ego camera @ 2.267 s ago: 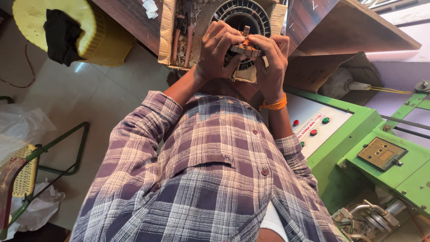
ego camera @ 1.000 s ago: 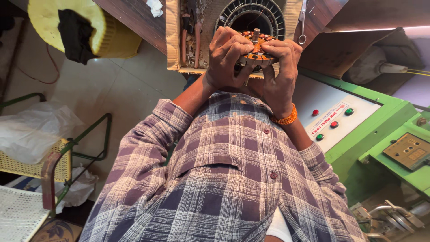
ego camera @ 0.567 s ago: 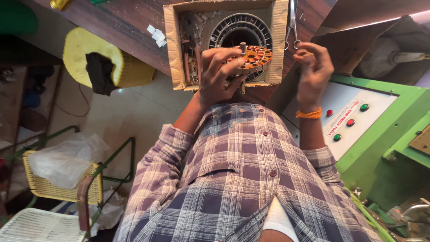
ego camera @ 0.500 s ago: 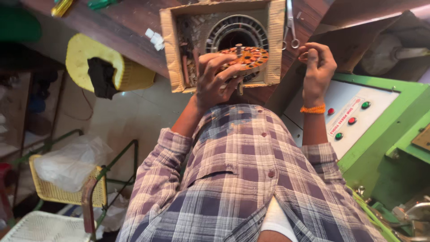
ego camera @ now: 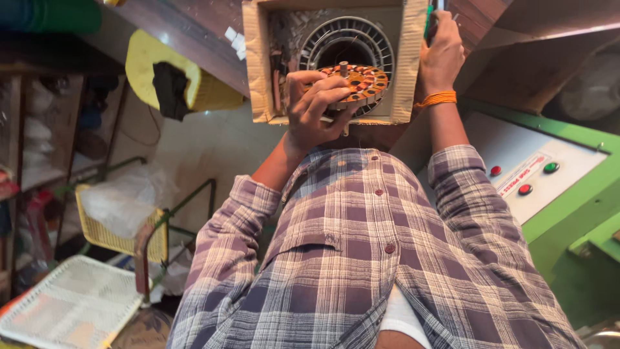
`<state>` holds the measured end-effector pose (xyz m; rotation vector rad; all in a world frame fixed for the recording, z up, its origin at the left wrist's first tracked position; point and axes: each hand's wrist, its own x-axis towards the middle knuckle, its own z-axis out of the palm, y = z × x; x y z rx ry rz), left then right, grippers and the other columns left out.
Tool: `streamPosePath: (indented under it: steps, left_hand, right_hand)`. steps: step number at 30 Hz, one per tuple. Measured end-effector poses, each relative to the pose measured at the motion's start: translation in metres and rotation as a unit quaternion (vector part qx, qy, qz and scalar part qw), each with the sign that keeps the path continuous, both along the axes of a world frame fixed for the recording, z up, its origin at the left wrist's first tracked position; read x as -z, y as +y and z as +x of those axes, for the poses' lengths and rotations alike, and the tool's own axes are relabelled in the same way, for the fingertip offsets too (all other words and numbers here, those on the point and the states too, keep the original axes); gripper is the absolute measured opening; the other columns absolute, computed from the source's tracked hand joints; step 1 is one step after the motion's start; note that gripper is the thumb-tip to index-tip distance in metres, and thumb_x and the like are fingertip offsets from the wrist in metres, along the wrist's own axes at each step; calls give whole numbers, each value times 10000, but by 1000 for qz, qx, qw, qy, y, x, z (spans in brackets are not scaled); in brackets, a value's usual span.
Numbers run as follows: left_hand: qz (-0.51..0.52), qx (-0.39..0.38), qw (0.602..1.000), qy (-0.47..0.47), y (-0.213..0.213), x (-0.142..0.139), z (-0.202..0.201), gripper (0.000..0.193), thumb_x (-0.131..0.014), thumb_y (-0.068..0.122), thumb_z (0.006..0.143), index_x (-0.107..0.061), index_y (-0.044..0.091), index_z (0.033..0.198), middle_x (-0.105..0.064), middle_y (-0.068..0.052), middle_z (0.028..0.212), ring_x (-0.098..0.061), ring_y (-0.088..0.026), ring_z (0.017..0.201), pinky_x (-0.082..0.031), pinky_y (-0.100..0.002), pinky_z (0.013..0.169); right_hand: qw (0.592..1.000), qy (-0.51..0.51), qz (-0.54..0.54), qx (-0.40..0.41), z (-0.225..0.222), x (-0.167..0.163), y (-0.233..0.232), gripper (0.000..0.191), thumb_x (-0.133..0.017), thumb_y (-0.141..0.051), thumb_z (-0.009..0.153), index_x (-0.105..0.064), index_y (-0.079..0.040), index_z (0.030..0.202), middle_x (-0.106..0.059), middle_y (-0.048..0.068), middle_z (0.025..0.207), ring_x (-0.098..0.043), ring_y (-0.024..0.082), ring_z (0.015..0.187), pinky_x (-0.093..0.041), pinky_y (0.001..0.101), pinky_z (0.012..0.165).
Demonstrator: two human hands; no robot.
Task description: The person uses a screwdriver to adjust and secure small white insulating spacers into the slots of a motor armature. They repeatedly insert, press, and reposition the spacers while rotating the armature to access different slots.
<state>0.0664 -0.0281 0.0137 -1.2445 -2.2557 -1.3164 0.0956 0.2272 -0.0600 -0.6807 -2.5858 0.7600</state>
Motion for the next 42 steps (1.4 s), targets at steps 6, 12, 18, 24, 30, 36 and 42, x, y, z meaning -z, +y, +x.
streamPosePath:
  steps: [6, 12, 18, 24, 30, 36, 42]
  left_hand:
    - [-32, -1, 999, -37, 2, -10, 7, 378, -854, 169, 851, -637, 133, 1159, -609, -85, 1326, -521, -298, 1205, -460, -427, 1053]
    - [-42, -82, 996, -12, 5, -13, 26, 469, -869, 200, 896, -588, 93, 1256, -573, -85, 1320, -505, -306, 1278, -437, -455, 1090]
    - [-54, -58, 997, -13, 6, -9, 12, 458, -882, 209, 867, -637, 109, 1240, -637, -27, 1197, -607, -259, 1141, -456, -422, 1023]
    - [-35, -75, 997, 4, 12, 1, 14, 395, -878, 235, 866, -620, 117, 1141, -665, -4, 1131, -618, -244, 1072, -442, -417, 949]
    - [-13, -109, 993, 33, 21, 14, 15, 360, -850, 207, 861, -626, 121, 1129, -671, -1, 1095, -619, -239, 1030, -451, -441, 933]
    - [45, 22, 995, -81, -2, -2, 1, 496, -886, 259, 882, -608, 110, 1264, -669, -49, 1215, -639, -275, 1110, -477, -431, 1023]
    - [19, 53, 993, -102, -12, -11, -7, 506, -855, 130, 879, -618, 125, 1327, -627, -83, 1303, -579, -291, 1215, -490, -421, 1086]
  right_hand:
    - [992, 78, 62, -75, -13, -3, 12, 341, -755, -70, 869, -637, -40, 1188, -634, 138, 1071, -631, 319, 1018, -547, 456, 874]
    - [806, 273, -521, 68, 35, 4, 55, 305, -683, -289, 1097, -598, -42, 1254, -620, 83, 1091, -651, 216, 946, -620, 387, 788]
    - [621, 272, -706, 202, 74, 21, 56, 357, -641, -228, 1097, -474, -57, 1362, -666, 165, 1165, -704, 310, 1035, -664, 464, 956]
    - [716, 125, -672, 143, 119, 26, 26, 274, -630, -192, 1065, -511, -97, 1294, -704, 84, 1081, -683, 223, 993, -597, 357, 852]
    - [903, 148, -393, 94, 125, -3, 22, 315, -828, -222, 1095, -669, 31, 1193, -653, 76, 1004, -676, 173, 867, -651, 334, 821]
    - [871, 282, -401, 7, 123, -87, 18, 623, -899, -280, 1015, -478, 1, 1380, -686, 138, 1086, -726, 258, 890, -677, 364, 812]
    - [916, 222, -323, -92, 96, -138, -23, 685, -904, -252, 1022, -403, -34, 1436, -728, 159, 1064, -805, 292, 956, -689, 347, 861]
